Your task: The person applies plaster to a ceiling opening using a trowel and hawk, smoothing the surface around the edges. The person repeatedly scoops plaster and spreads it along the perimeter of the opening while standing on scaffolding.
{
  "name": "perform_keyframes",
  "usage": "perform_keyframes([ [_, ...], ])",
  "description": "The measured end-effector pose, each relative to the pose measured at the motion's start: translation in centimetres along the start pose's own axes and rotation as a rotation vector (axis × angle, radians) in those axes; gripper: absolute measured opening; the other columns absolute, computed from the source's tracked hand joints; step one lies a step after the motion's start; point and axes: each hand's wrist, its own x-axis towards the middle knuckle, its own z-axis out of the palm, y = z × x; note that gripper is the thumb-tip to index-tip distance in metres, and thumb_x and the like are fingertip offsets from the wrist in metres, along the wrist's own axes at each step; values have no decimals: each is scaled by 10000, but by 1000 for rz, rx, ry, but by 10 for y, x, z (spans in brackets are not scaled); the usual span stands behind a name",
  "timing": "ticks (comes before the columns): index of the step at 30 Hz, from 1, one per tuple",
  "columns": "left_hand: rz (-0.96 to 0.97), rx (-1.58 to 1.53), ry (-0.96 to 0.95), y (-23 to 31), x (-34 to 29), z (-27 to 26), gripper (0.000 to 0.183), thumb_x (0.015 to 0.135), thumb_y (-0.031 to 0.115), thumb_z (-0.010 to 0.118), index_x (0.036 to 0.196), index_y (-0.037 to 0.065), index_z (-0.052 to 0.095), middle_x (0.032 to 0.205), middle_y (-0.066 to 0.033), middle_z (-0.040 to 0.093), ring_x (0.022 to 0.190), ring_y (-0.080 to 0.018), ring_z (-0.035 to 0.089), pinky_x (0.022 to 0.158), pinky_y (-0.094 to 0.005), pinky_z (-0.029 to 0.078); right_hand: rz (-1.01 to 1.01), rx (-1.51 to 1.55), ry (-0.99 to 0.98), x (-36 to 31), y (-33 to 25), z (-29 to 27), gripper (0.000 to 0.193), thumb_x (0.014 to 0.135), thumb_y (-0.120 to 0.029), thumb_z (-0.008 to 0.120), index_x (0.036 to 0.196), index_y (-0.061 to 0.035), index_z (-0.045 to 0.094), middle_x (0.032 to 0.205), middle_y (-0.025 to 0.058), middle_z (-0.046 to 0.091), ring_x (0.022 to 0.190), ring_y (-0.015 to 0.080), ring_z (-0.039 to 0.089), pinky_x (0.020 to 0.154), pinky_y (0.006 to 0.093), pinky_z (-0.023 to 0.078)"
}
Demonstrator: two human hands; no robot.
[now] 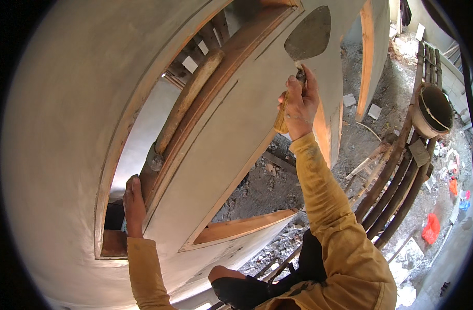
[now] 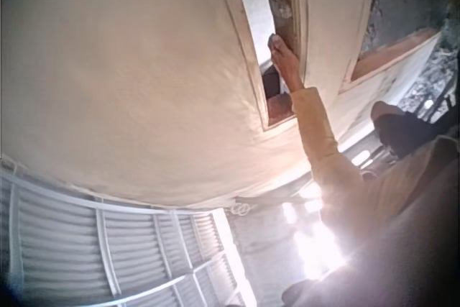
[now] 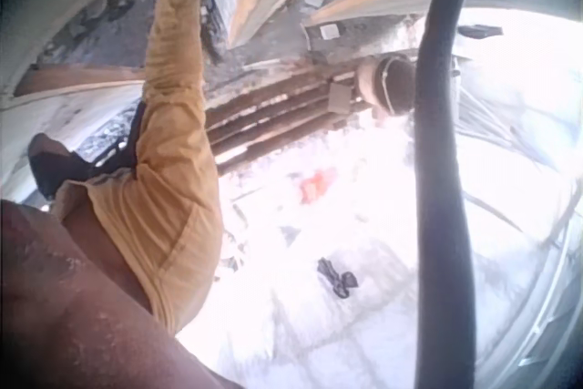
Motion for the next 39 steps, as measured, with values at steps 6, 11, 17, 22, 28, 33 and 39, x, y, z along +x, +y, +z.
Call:
perform_keyframes([
  [6, 38, 53, -6, -8, 3, -4, 574, 988, 423, 350, 1272, -49, 509, 1244, -271, 549, 1181, -403, 503, 1007, -423, 366, 39, 91, 68, 5, 14, 18, 448, 921, -222, 576, 1326, -79, 448, 837, 5, 536, 565, 77, 526, 456, 233, 447],
  [11, 27, 25, -3, -5, 2, 0, 550, 988, 391, 372, 1283, -55, 500, 1248, -275, 546, 1182, -394, 507, 1012, -413, 368, 32, 110, 67, 9, 10, 28, 445, 936, -210, 561, 1335, -66, 427, 775, -6, 524, 562, 78, 524, 471, 230, 442],
  [17, 16, 14, 17, 0, 1, 0, 554, 987, 392, 373, 1288, -58, 493, 1257, -279, 538, 1189, -392, 502, 1016, -415, 365, 68, 88, 76, 10, 14, 33, 447, 942, -224, 559, 1339, -69, 423, 732, -6, 529, 560, 73, 519, 477, 228, 440],
  [22, 24, 19, 7, -2, 1, 0, 558, 989, 394, 367, 1294, -57, 488, 1267, -279, 532, 1196, -395, 495, 1023, -419, 359, 62, 64, 66, 7, 19, 32, 448, 936, -221, 554, 1335, -64, 425, 749, 2, 547, 562, 82, 525, 485, 232, 447],
  [28, 27, 34, -3, -1, 1, 0, 567, 990, 403, 360, 1299, -57, 481, 1273, -279, 524, 1200, -397, 486, 1032, -420, 348, 56, 103, 71, 3, 25, 36, 470, 910, -223, 577, 1331, -70, 436, 859, 11, 537, 586, 85, 532, 471, 253, 466],
  [33, 10, 29, -18, -3, 1, 0, 569, 991, 407, 356, 1306, -51, 476, 1284, -276, 516, 1208, -392, 478, 1038, -418, 341, 58, 76, 51, -8, 19, 40, 460, 911, -219, 573, 1315, -43, 442, 858, 13, 536, 586, 84, 531, 479, 248, 466],
  [39, -24, 19, -13, -1, 1, 1, 566, 993, 409, 354, 1312, -43, 476, 1294, -271, 510, 1219, -387, 470, 1046, -419, 332, 52, 74, 69, -17, 18, 44, 416, 932, -188, 533, 1297, -12, 441, 717, 14, 531, 549, 92, 528, 494, 238, 442],
])
